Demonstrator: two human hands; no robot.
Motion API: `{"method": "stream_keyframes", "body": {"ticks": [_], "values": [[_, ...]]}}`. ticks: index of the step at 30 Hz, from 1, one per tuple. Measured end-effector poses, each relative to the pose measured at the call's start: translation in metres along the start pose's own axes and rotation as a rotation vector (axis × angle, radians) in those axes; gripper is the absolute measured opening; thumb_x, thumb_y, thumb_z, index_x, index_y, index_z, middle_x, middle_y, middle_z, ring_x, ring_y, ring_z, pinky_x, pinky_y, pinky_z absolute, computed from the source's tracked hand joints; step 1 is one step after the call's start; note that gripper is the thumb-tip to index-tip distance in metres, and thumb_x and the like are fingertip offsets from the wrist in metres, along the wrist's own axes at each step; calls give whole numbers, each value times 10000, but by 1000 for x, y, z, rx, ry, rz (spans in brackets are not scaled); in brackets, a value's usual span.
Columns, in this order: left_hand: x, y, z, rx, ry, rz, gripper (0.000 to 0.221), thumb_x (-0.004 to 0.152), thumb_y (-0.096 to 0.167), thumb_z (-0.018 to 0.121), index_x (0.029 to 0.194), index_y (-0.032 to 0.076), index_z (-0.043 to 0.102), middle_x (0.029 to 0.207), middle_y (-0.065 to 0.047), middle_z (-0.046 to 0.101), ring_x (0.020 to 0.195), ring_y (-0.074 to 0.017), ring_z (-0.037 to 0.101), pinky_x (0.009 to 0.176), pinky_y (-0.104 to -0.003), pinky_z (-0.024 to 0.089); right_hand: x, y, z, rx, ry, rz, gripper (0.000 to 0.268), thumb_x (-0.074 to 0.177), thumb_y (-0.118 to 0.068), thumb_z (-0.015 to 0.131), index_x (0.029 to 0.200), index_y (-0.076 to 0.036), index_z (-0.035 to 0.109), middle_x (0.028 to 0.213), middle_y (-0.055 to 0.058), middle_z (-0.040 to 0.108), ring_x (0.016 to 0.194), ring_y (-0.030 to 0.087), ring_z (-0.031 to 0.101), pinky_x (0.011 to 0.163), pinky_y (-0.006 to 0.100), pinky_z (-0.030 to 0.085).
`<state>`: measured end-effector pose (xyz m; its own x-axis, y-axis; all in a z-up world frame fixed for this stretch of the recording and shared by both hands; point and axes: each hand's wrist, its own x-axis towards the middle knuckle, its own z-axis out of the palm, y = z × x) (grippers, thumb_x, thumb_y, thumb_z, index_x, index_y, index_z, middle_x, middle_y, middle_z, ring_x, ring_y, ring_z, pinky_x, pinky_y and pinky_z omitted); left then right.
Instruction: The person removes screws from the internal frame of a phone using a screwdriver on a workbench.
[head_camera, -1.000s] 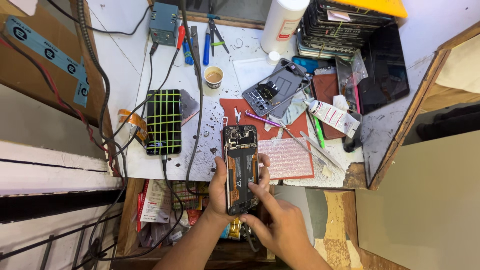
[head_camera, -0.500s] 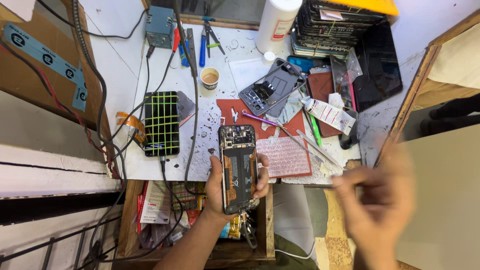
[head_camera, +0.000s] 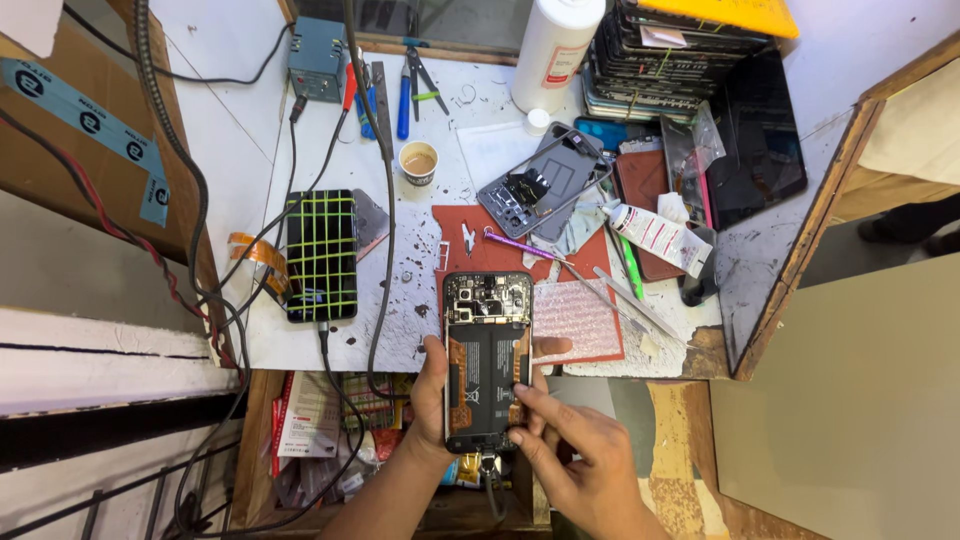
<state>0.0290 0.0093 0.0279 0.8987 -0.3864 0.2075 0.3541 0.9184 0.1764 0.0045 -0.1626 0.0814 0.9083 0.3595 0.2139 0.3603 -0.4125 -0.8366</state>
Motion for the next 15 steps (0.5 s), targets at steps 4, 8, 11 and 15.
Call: {"method": "stream_keyframes", "body": {"ticks": [4,8,11,15], "values": [[-5,0,-1,38,-21,35,1000,975,757,417,1528,-76,398,1368,-378,552,887,-314,703,737,-428,588,2,1,2,-41,-7,10,451,781,-64,837,1218,-47,727,717,13,692,519,109,598,506,278,475],[-7,2,-1,106,44,68,986,979,748,420,1511,-82,409,1425,-403,514,878,-325,705,711,-415,592,1,1,4,-12,-6,2,454,800,-59,826,1239,-49,712,730,18,682,550,109,618,542,270,498],[-7,2,-1,119,47,77,973,985,741,426,1515,-75,413,1430,-413,502,876,-326,706,711,-415,594,1,2,5,1,0,32,465,796,-51,824,1248,-59,713,714,20,677,562,109,624,547,268,509],[-6,1,0,132,48,81,954,975,730,437,1515,-56,408,1474,-404,492,877,-322,706,699,-406,592,-1,3,4,6,-7,36,470,799,-46,822,1254,-62,707,714,23,676,556,101,611,547,269,505]]}}
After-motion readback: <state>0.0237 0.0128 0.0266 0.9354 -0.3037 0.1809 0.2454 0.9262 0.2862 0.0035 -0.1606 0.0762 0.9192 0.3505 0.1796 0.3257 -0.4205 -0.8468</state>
